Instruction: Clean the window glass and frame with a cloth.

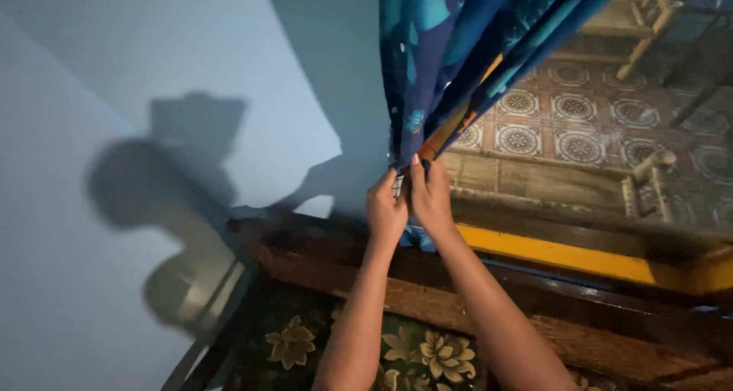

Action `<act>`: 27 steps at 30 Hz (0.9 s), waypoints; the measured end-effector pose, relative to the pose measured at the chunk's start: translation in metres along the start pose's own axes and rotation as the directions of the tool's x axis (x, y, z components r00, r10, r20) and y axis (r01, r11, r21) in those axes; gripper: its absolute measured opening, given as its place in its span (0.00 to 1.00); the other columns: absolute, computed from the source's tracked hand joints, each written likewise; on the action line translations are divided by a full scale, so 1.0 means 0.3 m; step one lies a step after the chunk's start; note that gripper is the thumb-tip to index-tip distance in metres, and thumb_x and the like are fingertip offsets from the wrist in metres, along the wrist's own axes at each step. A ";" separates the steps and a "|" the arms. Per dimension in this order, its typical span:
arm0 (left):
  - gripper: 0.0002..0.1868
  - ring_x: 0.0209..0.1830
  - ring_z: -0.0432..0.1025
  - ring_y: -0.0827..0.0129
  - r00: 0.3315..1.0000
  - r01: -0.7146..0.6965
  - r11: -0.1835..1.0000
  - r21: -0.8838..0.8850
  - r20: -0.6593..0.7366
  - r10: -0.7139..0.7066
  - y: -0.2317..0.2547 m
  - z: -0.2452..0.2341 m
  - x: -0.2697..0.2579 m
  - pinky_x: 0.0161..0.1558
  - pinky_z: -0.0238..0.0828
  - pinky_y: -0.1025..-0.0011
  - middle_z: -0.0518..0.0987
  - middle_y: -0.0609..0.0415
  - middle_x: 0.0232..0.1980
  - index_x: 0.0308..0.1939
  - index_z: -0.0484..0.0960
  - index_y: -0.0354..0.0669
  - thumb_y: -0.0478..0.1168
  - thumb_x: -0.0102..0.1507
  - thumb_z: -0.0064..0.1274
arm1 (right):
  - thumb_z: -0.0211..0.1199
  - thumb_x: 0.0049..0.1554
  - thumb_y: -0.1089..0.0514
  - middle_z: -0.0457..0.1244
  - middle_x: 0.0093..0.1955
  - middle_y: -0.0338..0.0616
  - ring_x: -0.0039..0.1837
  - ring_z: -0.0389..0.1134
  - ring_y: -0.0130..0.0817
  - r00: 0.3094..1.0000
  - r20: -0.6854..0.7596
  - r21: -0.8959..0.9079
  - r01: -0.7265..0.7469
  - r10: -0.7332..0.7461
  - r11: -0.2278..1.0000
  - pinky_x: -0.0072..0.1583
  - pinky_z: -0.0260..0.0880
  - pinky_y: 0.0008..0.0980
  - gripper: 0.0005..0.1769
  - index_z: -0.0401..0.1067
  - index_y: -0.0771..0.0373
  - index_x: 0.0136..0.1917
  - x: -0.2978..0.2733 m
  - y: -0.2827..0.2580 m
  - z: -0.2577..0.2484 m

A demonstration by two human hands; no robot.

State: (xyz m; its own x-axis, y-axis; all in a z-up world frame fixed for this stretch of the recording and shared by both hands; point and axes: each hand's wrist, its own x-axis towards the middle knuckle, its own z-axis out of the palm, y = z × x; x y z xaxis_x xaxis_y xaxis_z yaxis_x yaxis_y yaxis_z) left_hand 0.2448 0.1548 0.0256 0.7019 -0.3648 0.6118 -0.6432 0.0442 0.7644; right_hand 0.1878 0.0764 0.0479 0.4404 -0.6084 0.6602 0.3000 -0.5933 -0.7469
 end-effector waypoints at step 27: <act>0.13 0.41 0.74 0.58 0.986 0.159 0.969 -0.191 -0.022 -0.166 -0.228 -0.070 -0.169 0.47 0.73 0.65 0.77 0.39 0.43 0.50 0.75 0.34 0.32 0.63 0.59 | 0.56 0.69 0.54 0.65 0.52 0.37 0.54 0.63 0.25 0.964 0.011 0.143 -0.263 0.264 0.954 0.58 0.66 0.28 0.12 0.68 0.66 0.59 -0.109 0.092 0.156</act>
State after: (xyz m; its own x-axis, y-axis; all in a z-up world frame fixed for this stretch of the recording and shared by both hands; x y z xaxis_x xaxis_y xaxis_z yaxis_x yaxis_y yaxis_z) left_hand 0.2597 0.1898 -0.0536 0.8056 -0.3462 0.4808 -0.4533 0.1625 0.8764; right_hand 0.2213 0.1047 0.0020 0.5135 -0.7377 0.4383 0.2913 -0.3306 -0.8977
